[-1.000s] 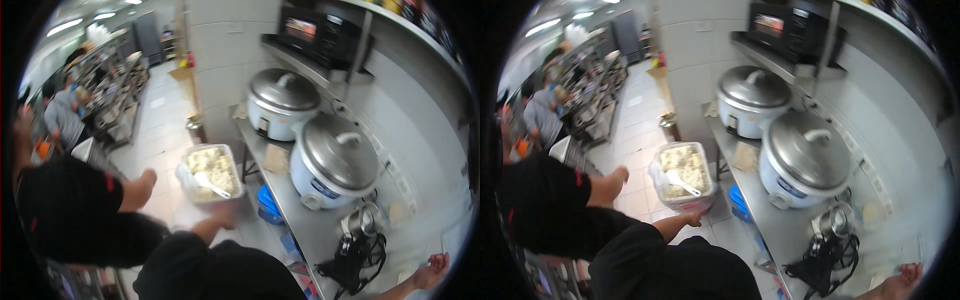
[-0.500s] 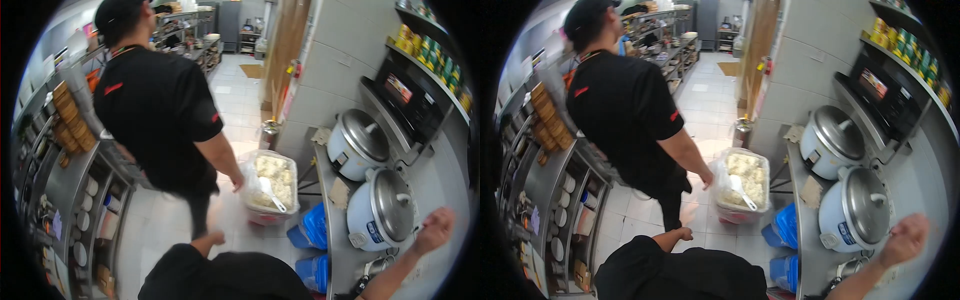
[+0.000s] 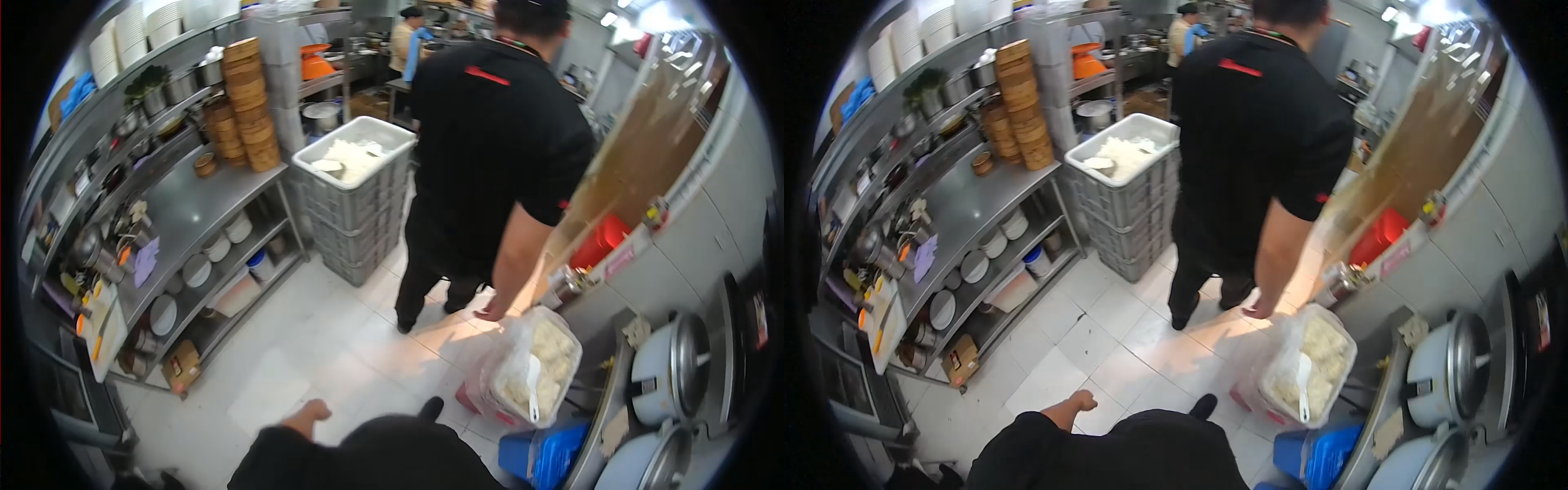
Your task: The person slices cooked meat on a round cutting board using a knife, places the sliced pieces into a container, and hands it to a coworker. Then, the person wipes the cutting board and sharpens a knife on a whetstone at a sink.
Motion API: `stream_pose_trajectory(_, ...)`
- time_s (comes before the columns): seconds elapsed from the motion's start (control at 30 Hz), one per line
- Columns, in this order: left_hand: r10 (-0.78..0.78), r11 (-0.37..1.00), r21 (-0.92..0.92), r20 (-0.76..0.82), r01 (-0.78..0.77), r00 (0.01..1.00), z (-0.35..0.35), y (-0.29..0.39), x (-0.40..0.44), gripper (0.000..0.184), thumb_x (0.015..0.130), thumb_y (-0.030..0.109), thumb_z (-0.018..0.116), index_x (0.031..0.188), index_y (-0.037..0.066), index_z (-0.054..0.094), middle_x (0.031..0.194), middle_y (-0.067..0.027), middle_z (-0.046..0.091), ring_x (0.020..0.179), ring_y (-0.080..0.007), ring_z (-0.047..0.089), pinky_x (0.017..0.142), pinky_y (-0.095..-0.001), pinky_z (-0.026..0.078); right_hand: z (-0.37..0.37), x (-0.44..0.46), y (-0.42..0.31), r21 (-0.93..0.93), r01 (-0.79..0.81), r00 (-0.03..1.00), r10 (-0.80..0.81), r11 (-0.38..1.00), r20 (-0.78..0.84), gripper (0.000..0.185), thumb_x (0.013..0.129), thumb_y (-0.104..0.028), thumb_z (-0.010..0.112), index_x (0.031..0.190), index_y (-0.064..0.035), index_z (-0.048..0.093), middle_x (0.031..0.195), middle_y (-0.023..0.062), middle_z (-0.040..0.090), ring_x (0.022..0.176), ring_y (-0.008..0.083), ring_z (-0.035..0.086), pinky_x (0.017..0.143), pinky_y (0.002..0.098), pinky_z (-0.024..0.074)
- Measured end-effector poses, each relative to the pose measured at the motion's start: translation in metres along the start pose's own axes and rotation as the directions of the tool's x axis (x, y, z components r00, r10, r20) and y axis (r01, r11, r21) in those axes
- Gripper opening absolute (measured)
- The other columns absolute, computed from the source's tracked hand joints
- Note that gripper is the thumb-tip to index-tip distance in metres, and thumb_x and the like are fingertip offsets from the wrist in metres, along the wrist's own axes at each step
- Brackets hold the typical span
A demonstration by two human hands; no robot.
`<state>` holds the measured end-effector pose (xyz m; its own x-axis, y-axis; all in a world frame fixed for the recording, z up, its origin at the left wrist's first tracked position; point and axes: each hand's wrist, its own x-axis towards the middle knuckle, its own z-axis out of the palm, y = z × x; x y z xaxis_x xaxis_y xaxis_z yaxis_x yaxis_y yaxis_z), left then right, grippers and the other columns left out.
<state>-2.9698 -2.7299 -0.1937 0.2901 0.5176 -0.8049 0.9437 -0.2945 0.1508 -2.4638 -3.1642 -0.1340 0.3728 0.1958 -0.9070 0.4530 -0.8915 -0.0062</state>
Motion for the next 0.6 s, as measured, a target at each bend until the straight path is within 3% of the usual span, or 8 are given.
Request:
stream_pose_trajectory(0.13,0.209,0.922,-0.359,0.146,-0.145,0.967,0.033,-0.047,-0.009,0.053,0.092,0.046,0.068,0.124,0.003,0.074,0.130,-0.0194,0.071,0.120,-0.0303,0.070,0.099,-0.0463,0.056,-0.045,0.020,-0.074,0.004,0.017,0.994,-0.018,1.000,0.104,0.063,0.093,-0.039,0.068,0.141,-0.0012,0.055,0.124,0.0242,0.071,0.105,0.0367,0.071,0.090,0.0498,0.0568)
stream_pose_trajectory(0.23,0.158,0.879,-0.468,0.098,-0.095,0.983,0.001,-0.027,0.011,0.055,0.095,0.050,0.065,0.125,0.005,0.074,0.124,-0.0204,0.074,0.117,-0.0296,0.071,0.095,-0.0472,0.057,-0.086,0.046,-0.116,-0.015,0.016,0.981,-0.013,1.000,0.191,0.056,0.095,-0.040,0.065,0.136,-0.0008,0.060,0.120,0.0236,0.073,0.102,0.0341,0.073,0.087,0.0484,0.0581)
stream_pose_trajectory(0.3,0.216,0.975,-0.113,0.260,-0.193,0.941,-0.038,-0.004,0.063,0.060,0.097,0.055,0.060,0.128,0.005,0.072,0.129,-0.0218,0.071,0.116,-0.0344,0.071,0.096,-0.0487,0.056,-0.122,0.072,-0.140,-0.072,0.003,0.954,0.018,0.997,0.298,0.053,0.096,-0.040,0.063,0.132,-0.0005,0.064,0.117,0.0231,0.074,0.100,0.0323,0.074,0.085,0.0474,0.0589)
stream_pose_trajectory(0.4,0.155,0.983,0.081,0.103,-0.164,0.983,-0.116,0.033,0.118,0.064,0.098,0.057,0.055,0.129,0.003,0.070,0.135,-0.0231,0.066,0.126,-0.0383,0.063,0.106,-0.0503,0.049,-0.234,0.080,-0.210,-0.190,0.063,0.881,0.035,0.980,0.472,0.050,0.098,-0.040,0.060,0.126,-0.0001,0.069,0.113,0.0225,0.076,0.097,0.0297,0.075,0.083,0.0460,0.0602)
stream_pose_trajectory(0.43,0.150,0.988,0.037,0.034,-0.152,0.988,-0.143,0.045,0.131,0.065,0.098,0.056,0.056,0.129,0.001,0.070,0.138,-0.0244,0.065,0.132,-0.0385,0.059,0.113,-0.0506,0.044,-0.299,0.049,-0.252,-0.143,0.158,0.901,-0.083,0.977,0.426,0.042,0.101,-0.036,0.051,0.105,-0.0016,0.075,0.091,0.0170,0.078,0.082,0.0255,0.075,0.071,0.0418,0.0604)
stream_pose_trajectory(0.5,0.104,0.980,-0.158,-0.092,-0.117,0.990,-0.212,0.071,0.136,0.071,0.099,0.058,0.055,0.143,0.003,0.060,0.152,-0.0237,0.055,0.143,-0.0380,0.049,0.122,-0.0476,0.035,-0.387,0.003,-0.347,-0.235,0.285,0.957,-0.263,0.929,0.121,0.038,0.099,-0.030,0.053,0.101,0.0002,0.076,0.086,0.0167,0.077,0.072,0.0270,0.075,0.066,0.0430,0.0599)
stream_pose_trajectory(0.53,0.143,0.959,-0.184,-0.338,-0.214,0.930,-0.235,0.077,0.156,0.068,0.087,0.049,0.075,0.138,0.004,0.065,0.134,-0.0232,0.068,0.129,-0.0381,0.062,0.110,-0.0435,0.049,-0.424,-0.031,-0.396,-0.435,0.333,0.935,-0.351,0.837,0.039,0.042,0.098,-0.034,0.052,0.091,0.0002,0.077,0.082,0.0151,0.077,0.071,0.0270,0.075,0.069,0.0440,0.0601)
stream_pose_trajectory(0.6,0.071,0.941,-0.252,-0.503,-0.225,0.862,-0.293,0.095,0.174,0.066,0.087,0.046,0.075,0.137,0.005,0.065,0.127,-0.0225,0.071,0.121,-0.0373,0.067,0.103,-0.0418,0.052,-0.484,-0.109,-0.483,-0.769,0.345,0.731,-0.668,0.538,-0.140,0.049,0.096,-0.041,0.053,0.086,-0.0007,0.078,0.083,0.0144,0.077,0.076,0.0315,0.075,0.078,0.0463,0.0594)
